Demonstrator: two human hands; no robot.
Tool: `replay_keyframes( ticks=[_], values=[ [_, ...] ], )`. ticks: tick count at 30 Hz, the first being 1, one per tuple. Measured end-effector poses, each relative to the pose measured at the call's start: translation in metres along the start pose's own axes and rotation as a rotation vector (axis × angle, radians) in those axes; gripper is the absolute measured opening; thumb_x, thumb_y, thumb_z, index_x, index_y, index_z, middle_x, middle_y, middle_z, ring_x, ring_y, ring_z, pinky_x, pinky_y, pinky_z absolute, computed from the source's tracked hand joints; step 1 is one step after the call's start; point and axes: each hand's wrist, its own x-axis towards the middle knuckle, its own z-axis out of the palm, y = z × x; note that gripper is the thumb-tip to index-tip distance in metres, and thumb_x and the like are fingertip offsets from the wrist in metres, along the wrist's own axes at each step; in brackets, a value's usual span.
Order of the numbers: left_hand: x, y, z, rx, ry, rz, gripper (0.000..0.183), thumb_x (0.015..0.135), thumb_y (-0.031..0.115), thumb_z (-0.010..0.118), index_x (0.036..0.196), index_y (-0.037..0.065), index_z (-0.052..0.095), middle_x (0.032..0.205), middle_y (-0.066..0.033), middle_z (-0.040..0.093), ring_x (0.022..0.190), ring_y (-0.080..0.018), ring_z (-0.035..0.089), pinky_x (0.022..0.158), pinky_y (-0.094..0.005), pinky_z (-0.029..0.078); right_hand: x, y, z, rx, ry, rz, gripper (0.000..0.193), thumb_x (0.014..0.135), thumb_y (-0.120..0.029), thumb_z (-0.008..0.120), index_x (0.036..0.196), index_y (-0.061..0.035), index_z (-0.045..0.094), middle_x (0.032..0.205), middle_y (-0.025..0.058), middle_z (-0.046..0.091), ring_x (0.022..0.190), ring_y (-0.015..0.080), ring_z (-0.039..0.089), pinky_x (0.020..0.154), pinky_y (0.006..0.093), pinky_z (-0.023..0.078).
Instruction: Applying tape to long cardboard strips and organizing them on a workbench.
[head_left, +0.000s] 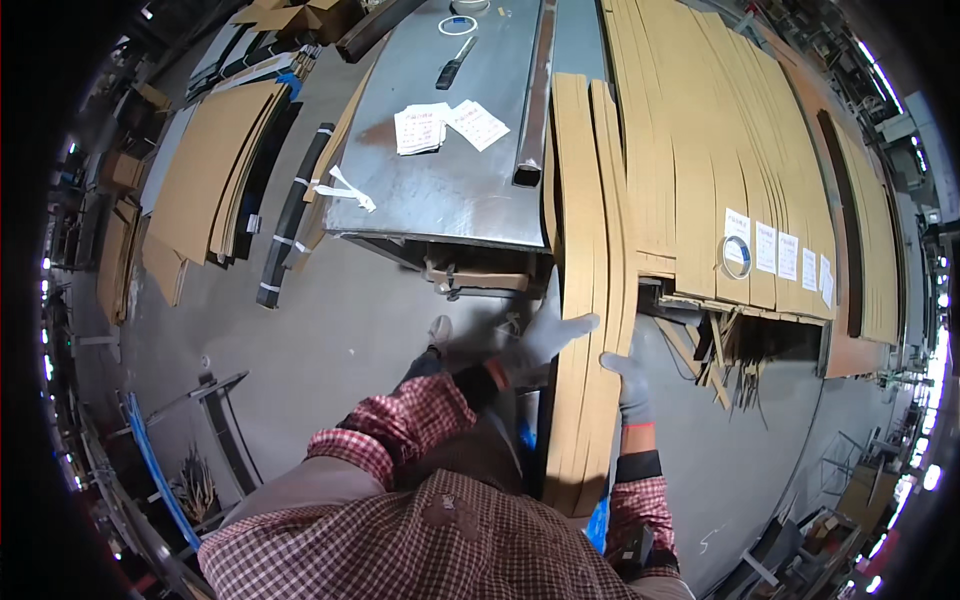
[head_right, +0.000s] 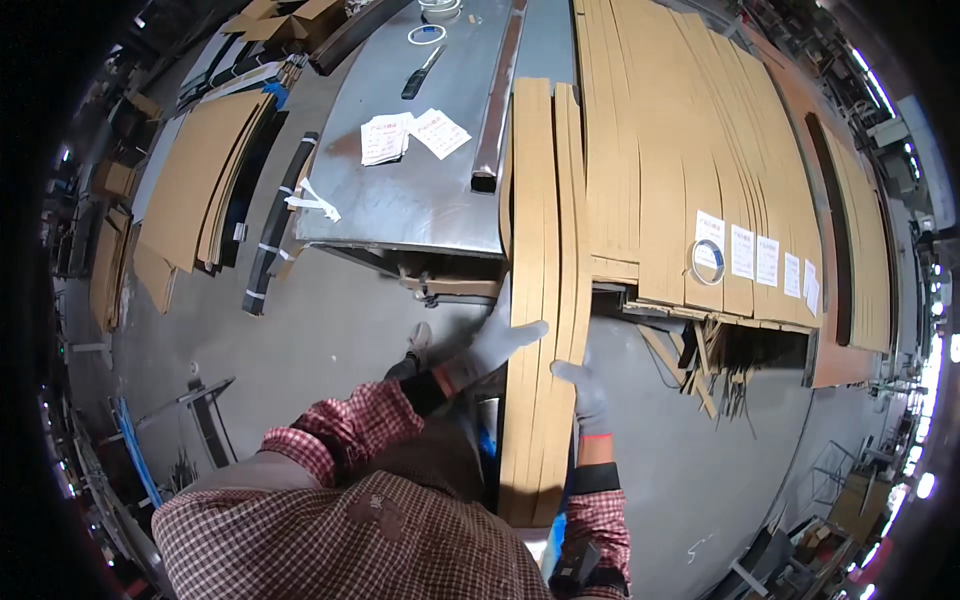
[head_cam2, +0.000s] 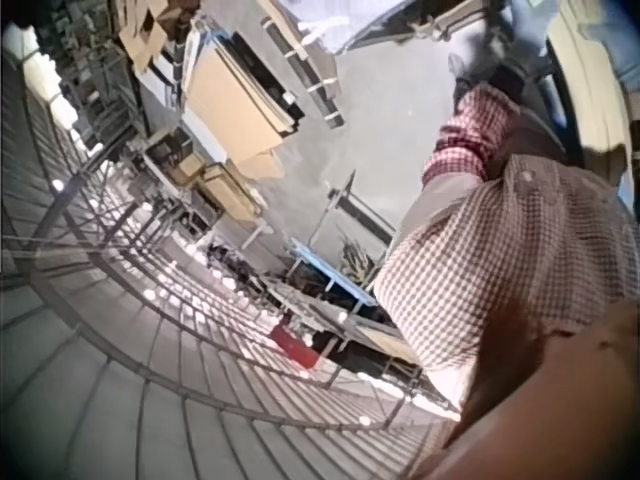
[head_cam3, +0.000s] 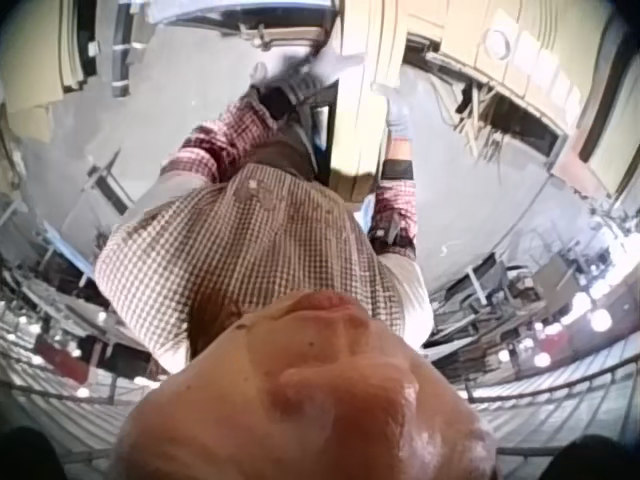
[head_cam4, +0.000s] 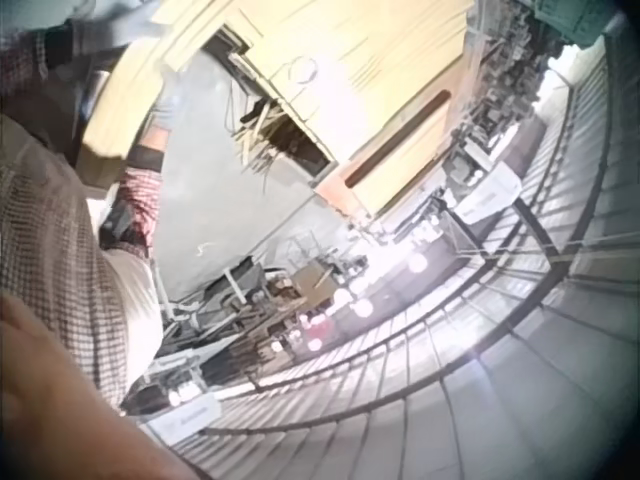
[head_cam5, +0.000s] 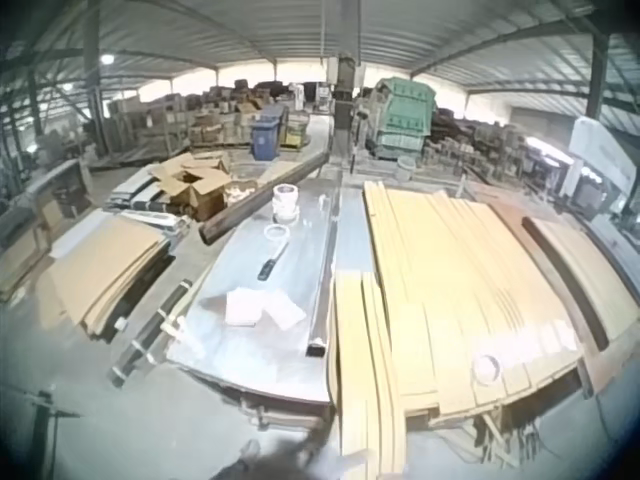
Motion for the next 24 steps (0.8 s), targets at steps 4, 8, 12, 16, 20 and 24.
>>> replay_keyframes(
  ticks=[4,8,12,16,20,24],
  values=[
    [0.004,-0.013,-0.018,-0.158,0.017,-0.106,0.074,0.089,0.003,0.068,0.149,0.000,0.024,0.138,-0.0116,0.048,0.127,-0.0184,0.047,0.106,-0.0339,0.041,0.004,0.028,-0.046,-0.018,0.162,0.247,0.062,0.081,0.000,0.061,0.140,0.0014,0.045,0.128,0.0143,0.060,0.114,0.0268,0.061,0.097,0.0360,0.050],
    [0.021,0.011,-0.010,-0.179,-0.001,-0.038,0.075,0.087,0.005,0.072,0.147,-0.001,0.027,0.137,-0.0130,0.050,0.125,-0.0190,0.050,0.104,-0.0329,0.043,-0.007,0.033,-0.040,-0.112,0.151,0.154,0.063,0.080,0.000,0.061,0.141,0.0014,0.045,0.129,0.0150,0.059,0.115,0.0268,0.061,0.098,0.0365,0.050],
    [0.021,-0.010,-0.007,0.120,0.109,0.081,0.076,0.085,0.009,0.075,0.145,-0.003,0.030,0.132,-0.0130,0.054,0.119,-0.0184,0.054,0.100,-0.0313,0.046,-0.001,0.032,-0.047,-0.008,0.072,0.220,0.061,0.082,0.000,0.060,0.141,0.0009,0.044,0.130,0.0140,0.059,0.115,0.0246,0.061,0.097,0.0352,0.050],
    [0.026,-0.020,-0.021,-0.150,0.092,-0.117,0.068,0.086,0.010,0.073,0.141,-0.004,0.035,0.128,-0.0143,0.057,0.115,-0.0191,0.058,0.096,-0.0309,0.048,-0.006,0.021,-0.031,-0.191,0.199,0.248,0.057,0.083,-0.002,0.060,0.138,0.0020,0.047,0.124,0.0136,0.062,0.109,0.0247,0.064,0.096,0.0357,0.052],
    [0.025,-0.018,-0.013,-0.033,0.118,-0.108,0.086,0.082,0.020,0.078,0.146,-0.008,0.028,0.131,-0.0197,0.052,0.118,-0.0225,0.055,0.097,-0.0320,0.048,0.020,-0.003,-0.003,-0.374,0.185,0.138,0.056,0.083,-0.003,0.062,0.137,0.0024,0.047,0.124,0.0136,0.062,0.108,0.0249,0.065,0.096,0.0367,0.052],
    [0.015,-0.031,-0.014,0.302,0.215,-0.043,0.099,0.080,0.029,0.081,0.147,-0.013,0.021,0.136,-0.0228,0.048,0.124,-0.0231,0.050,0.099,-0.0330,0.047,0.007,0.001,-0.016,-0.117,0.018,0.163,0.060,0.082,-0.004,0.065,0.139,0.0018,0.046,0.125,0.0131,0.062,0.113,0.0245,0.062,0.098,0.0374,0.051]
  ],
)
